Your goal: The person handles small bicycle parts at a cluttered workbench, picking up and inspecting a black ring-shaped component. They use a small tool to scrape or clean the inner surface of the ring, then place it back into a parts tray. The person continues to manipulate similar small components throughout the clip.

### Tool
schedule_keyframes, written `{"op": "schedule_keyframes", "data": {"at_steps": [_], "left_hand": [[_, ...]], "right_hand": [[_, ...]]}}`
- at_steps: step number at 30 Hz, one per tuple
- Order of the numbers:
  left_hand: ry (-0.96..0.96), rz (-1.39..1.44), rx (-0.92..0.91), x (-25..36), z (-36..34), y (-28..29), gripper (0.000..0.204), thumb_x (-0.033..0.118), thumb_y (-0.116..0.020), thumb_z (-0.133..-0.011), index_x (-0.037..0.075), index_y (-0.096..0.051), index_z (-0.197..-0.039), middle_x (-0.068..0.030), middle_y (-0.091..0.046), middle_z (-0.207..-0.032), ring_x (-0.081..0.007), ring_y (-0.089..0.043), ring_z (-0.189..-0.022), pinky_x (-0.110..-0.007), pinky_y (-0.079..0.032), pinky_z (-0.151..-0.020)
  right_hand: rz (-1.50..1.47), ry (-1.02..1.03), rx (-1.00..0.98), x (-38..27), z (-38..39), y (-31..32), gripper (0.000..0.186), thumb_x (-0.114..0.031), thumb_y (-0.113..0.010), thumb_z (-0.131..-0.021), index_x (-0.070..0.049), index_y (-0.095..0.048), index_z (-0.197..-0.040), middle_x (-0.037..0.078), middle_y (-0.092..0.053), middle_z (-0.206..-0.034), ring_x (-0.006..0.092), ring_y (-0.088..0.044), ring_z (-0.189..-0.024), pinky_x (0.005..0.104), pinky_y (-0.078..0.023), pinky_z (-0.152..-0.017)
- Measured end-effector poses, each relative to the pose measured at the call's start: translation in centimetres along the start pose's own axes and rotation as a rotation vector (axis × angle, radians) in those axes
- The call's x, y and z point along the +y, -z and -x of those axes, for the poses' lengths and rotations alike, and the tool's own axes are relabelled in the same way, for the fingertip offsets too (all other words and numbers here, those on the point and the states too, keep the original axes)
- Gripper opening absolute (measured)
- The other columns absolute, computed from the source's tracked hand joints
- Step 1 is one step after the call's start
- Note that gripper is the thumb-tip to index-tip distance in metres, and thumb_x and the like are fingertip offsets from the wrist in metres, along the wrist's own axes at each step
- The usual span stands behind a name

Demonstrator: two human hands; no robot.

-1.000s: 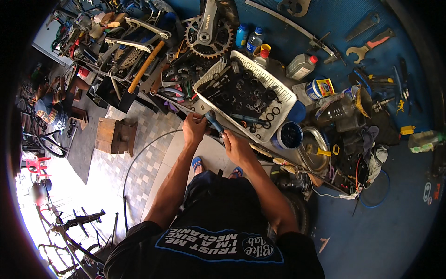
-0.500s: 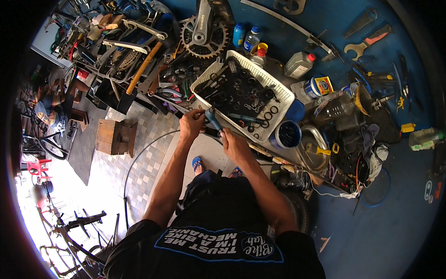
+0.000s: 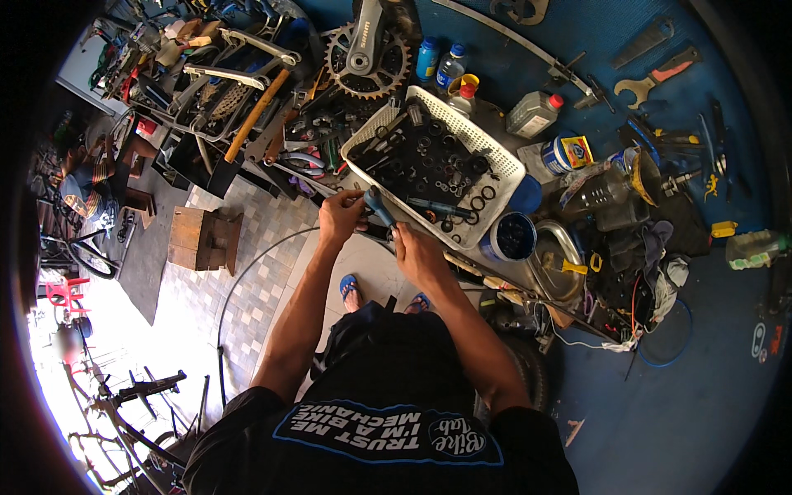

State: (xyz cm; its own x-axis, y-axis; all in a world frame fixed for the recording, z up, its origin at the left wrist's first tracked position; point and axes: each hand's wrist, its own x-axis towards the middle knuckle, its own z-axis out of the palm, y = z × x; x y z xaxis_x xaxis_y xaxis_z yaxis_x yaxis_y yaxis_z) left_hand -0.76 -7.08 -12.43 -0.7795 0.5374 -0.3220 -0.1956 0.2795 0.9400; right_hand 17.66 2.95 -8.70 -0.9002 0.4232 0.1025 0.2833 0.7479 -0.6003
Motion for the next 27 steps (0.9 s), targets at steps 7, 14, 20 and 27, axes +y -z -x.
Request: {"op": "schedule_keyframes", "data": {"at_steps": [7,14,20,27], "left_hand": [[0.037,0.078,-0.019,-0.3,-0.3,0.5,0.028,0.011,-0.073,-0.096,-0.005,-0.072,-0.119,-0.0131,-0.075,-0.088,-0.0176,-0.073,-0.066,-0.032,-0.066,-0.055],[0.119,0.189,-0.052,-0.6,-0.4,0.7,0.030,0.018,-0.071,-0.099,-0.003,-0.073,-0.120,-0.0127,-0.075,-0.096,-0.0199,-0.074,-0.071,-0.034,-0.066,-0.059],[0.176,0.241,-0.105,-0.5,-0.5,1.4,0.034,0.028,-0.066,-0.102,0.002,-0.073,-0.122,-0.0103,-0.074,-0.094,-0.0202,-0.073,-0.072,-0.036,-0.066,-0.061],[0.115,0.149,-0.128,-0.7,-0.7,1.8,0.030,0.023,-0.071,-0.099,0.002,-0.073,-0.121,-0.0077,-0.074,-0.090,-0.0196,-0.074,-0.074,-0.035,-0.065,-0.060]], "right_hand": [[-0.013,0.003,0.024,0.6,0.0,-0.7,0.022,-0.019,-0.053,-0.107,0.001,-0.059,-0.113,0.023,-0.068,-0.082,0.0411,-0.069,-0.070,0.0488,-0.055,-0.059],[-0.003,-0.005,0.022,0.9,0.1,-0.8,0.024,-0.021,-0.052,-0.108,0.001,-0.060,-0.114,0.024,-0.069,-0.083,0.0420,-0.069,-0.071,0.0492,-0.055,-0.060],[-0.040,-0.037,0.002,0.6,0.0,-0.3,0.027,-0.023,-0.051,-0.109,0.002,-0.062,-0.113,0.025,-0.069,-0.084,0.0426,-0.069,-0.072,0.0489,-0.055,-0.061],[-0.047,-0.037,-0.005,0.3,-0.1,-0.1,0.024,-0.021,-0.052,-0.108,0.002,-0.061,-0.111,0.024,-0.069,-0.085,0.0418,-0.070,-0.074,0.0483,-0.055,-0.063]]}}
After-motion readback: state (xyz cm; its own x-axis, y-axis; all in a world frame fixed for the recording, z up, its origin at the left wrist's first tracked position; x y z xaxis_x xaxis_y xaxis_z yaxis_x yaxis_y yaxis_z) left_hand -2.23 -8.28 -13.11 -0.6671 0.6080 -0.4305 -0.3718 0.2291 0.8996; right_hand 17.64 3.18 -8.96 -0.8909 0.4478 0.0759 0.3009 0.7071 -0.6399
